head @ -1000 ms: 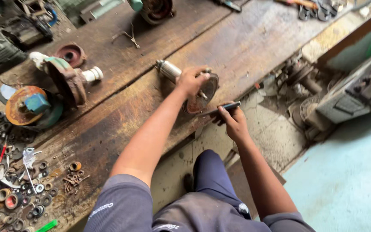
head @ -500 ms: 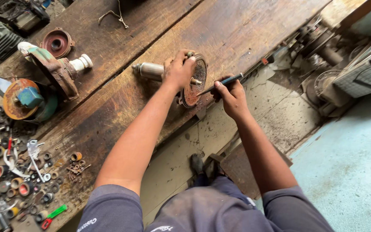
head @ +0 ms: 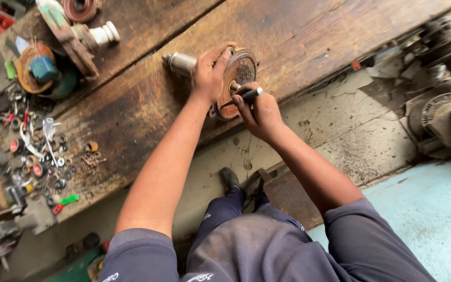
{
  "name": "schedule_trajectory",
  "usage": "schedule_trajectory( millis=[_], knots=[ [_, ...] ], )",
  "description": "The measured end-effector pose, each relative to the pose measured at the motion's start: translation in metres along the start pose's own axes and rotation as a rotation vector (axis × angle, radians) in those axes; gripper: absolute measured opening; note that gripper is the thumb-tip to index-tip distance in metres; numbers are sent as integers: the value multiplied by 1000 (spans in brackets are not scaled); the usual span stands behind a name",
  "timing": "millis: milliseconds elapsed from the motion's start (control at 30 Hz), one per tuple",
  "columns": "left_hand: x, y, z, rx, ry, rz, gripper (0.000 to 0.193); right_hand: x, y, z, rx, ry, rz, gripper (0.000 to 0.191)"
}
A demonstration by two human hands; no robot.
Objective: The person holds a rusty circular machine part on a wooden workbench and scrapes its surface with a handheld metal tool, rotating the part to work around it. They continue scraping the rusted face throughout the episode, occasionally repositioning the part and the tool.
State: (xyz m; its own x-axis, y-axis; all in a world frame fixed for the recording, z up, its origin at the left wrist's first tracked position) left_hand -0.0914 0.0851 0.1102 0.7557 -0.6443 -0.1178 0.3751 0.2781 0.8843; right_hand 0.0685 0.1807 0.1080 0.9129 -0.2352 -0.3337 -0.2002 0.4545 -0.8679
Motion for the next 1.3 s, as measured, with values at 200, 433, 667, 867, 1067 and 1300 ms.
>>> schedule_trajectory(
  millis=[200, 433, 667, 867, 1067, 1300],
  knots=[
    [7, 0, 5, 61, -19, 2, 30, 15, 7, -10, -160, 84, 128, 15],
    [9, -3, 8, 35, -8, 17, 30, -1, 15, -20, -45, 87, 80, 10],
    [7, -7, 7, -53, 19, -7, 32, 9, 17, -17, -144, 62, 24, 14],
    [6, -13, 8, -23, 93, 76, 32, 11, 18, -21, -22, -12, 80, 11],
    [4, -11, 6, -27, 88, -8, 33, 6, 29, -25, -125, -63, -38, 11],
    [4, -6, 5, -36, 39, -92, 31, -1, 39, -27, 33, -127, -11, 12]
  ],
)
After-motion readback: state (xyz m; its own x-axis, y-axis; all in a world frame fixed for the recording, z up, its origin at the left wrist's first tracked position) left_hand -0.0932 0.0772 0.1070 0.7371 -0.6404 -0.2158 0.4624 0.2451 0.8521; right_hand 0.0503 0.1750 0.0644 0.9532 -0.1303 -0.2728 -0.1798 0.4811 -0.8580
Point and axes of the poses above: each hand's wrist, its own x-axis away from the middle knuckle, its own z-axis out of the back of the hand, y = z × x, the point moved 4 cm from there along -x, towards the middle knuckle, and after that the axes turned 5 degrees about -y, right-handed, at the moved point
